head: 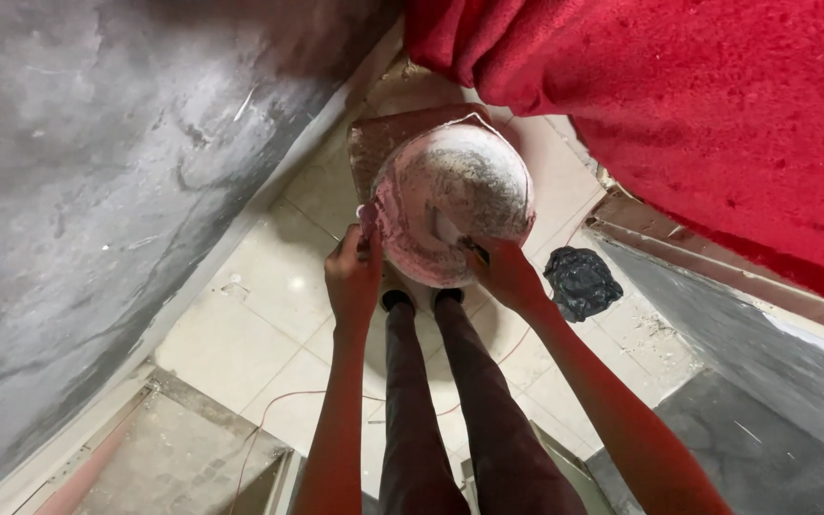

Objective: The person scoops plaster from a bucket using putty knives and applies it onto the wall and upper corner frame.

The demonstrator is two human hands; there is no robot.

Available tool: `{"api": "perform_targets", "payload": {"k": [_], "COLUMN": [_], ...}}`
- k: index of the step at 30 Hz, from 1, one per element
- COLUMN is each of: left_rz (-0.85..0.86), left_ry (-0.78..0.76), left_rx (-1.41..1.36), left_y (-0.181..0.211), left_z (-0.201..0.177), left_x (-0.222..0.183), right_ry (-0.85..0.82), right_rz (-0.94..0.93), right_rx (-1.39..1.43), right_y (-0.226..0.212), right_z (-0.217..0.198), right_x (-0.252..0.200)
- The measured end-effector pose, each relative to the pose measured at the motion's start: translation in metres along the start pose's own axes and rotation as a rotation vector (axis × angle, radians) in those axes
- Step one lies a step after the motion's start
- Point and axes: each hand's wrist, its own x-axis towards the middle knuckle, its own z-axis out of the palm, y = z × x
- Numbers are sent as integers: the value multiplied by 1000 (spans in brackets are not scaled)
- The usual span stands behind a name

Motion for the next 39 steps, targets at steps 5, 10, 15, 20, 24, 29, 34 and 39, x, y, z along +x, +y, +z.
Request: {"api": "perform_targets", "payload": {"k": [5,10,15,20,24,29,34,39], "left_rz": [6,26,-5,-33,-43,-71,-93,-75], "left_ry": [16,38,33,2,13,7,-1,3], "left_rx": [31,65,8,-36,-5,41,33,-27], "left_y": [-12,-18,-14,-14,-11,-10,-14,-16], "left_z": [18,25,24,20,17,21,25,25], "left_x": [-4,-4,-3,-2,-5,-7,-7,-7], "right_ry": [-40,-15,-86,-58,63,81,-26,-125], "right_rz": [101,-63,-48,39,17,-39,-70,-169], "right_rx": [-72,14,131,128,65,-227,-283,-58], "right_y": [15,23,14,8,18,54,62,42], "right_z": [30,32,7,-14,-6,40,49,13], "right_x": [24,20,15,6,6,30,42,37]}}
